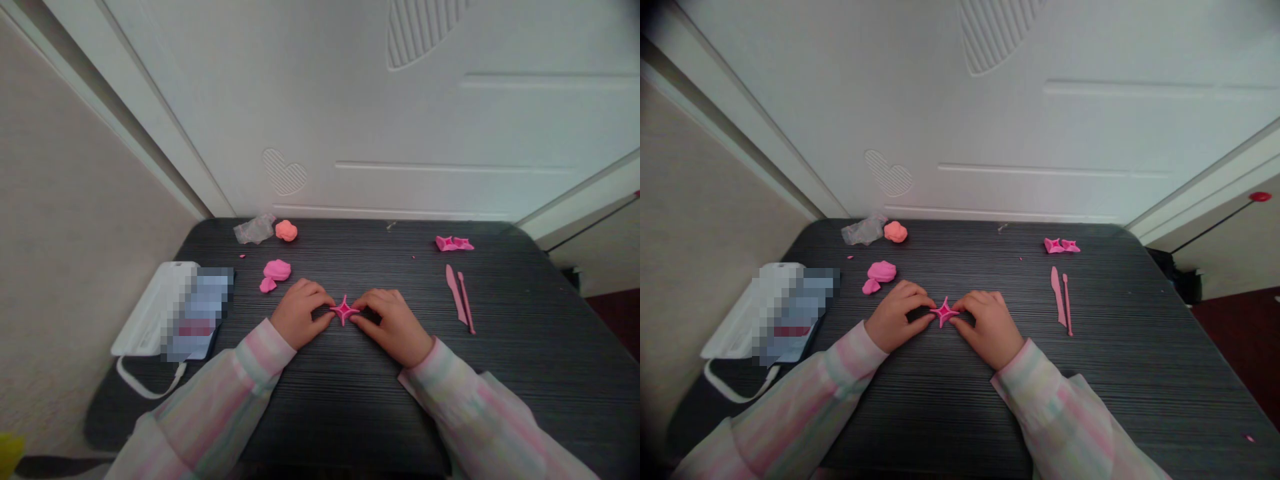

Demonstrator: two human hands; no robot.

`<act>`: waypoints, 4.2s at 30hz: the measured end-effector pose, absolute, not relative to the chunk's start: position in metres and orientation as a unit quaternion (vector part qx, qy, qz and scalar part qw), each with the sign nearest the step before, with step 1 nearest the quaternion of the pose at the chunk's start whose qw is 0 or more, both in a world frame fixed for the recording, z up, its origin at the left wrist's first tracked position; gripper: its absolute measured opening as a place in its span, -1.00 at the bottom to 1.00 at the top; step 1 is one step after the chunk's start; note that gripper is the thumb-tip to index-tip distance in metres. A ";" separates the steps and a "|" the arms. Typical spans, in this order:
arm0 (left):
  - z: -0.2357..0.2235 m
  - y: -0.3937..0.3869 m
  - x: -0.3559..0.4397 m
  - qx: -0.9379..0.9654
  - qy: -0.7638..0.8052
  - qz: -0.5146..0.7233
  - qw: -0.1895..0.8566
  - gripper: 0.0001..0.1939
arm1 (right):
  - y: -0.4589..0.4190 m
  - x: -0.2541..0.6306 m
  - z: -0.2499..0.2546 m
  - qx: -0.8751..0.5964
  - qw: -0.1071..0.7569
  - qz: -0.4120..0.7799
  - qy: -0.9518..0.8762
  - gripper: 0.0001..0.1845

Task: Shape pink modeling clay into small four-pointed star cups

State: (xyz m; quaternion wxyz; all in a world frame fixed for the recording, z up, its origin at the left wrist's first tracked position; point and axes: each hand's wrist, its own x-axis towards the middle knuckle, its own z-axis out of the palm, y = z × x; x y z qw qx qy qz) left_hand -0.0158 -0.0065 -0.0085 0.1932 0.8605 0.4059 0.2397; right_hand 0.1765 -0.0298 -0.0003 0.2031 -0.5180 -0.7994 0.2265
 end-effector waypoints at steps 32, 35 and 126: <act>-0.010 -0.005 -0.016 0.837 0.428 0.265 0.215 -0.90 | -0.030 0.173 -0.001 -0.515 0.215 0.183 -0.810 -0.87; -0.007 -0.006 -0.015 0.823 0.448 0.274 0.217 -0.86 | -0.029 0.173 0.000 -0.522 0.233 0.188 -0.799 -0.87; 0.012 0.006 -0.079 0.642 0.698 0.277 0.155 -0.89 | -0.004 0.204 0.005 -0.573 0.435 0.099 -0.687 -0.77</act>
